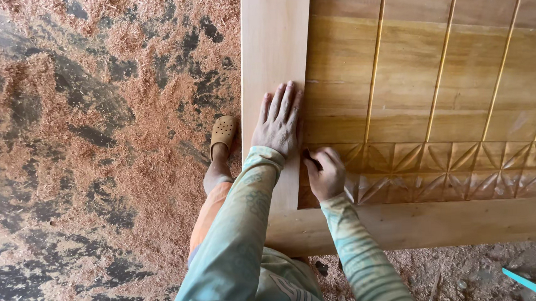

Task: The person sands the edges and surface of a large wooden panel with a geometric pattern using a sanding block. The person moves the block along the frame and the patterned sections to smooth the wood.

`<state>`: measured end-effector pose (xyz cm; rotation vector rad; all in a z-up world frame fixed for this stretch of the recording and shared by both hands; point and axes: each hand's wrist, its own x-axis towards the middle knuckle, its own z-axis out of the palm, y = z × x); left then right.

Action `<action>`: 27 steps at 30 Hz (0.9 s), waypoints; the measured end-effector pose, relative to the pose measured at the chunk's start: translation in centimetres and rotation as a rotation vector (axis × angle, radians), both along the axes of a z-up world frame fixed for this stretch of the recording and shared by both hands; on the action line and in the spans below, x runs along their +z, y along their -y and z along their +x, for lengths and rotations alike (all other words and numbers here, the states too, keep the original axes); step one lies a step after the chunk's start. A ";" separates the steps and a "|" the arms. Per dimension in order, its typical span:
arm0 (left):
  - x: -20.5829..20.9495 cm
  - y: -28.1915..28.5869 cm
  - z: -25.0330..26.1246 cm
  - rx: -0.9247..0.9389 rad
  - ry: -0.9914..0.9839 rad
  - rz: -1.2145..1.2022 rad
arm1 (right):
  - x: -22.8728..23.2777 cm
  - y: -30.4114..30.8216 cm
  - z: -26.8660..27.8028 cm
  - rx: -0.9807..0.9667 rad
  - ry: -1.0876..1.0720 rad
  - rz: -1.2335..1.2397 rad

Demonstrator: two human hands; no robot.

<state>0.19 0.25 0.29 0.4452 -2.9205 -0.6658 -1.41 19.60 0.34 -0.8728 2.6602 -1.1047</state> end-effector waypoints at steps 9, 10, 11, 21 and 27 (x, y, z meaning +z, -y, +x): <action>-1.0 0.1 0.0 0.001 -0.017 -0.068 | 0.0 -0.6 0.2 0.032 -0.020 0.046; -0.9 -0.1 -0.1 -0.009 -0.015 -0.050 | -0.6 0.0 0.0 0.054 -0.050 0.012; -0.8 0.0 0.0 -0.011 -0.011 -0.036 | -0.5 -0.4 0.0 0.058 -0.040 0.033; -0.3 -0.1 0.1 -0.009 -0.016 -0.025 | 0.8 -1.7 0.1 0.065 0.005 0.085; -0.6 0.1 -0.2 -0.002 -0.028 -0.040 | 1.1 -1.2 0.1 0.047 0.046 0.083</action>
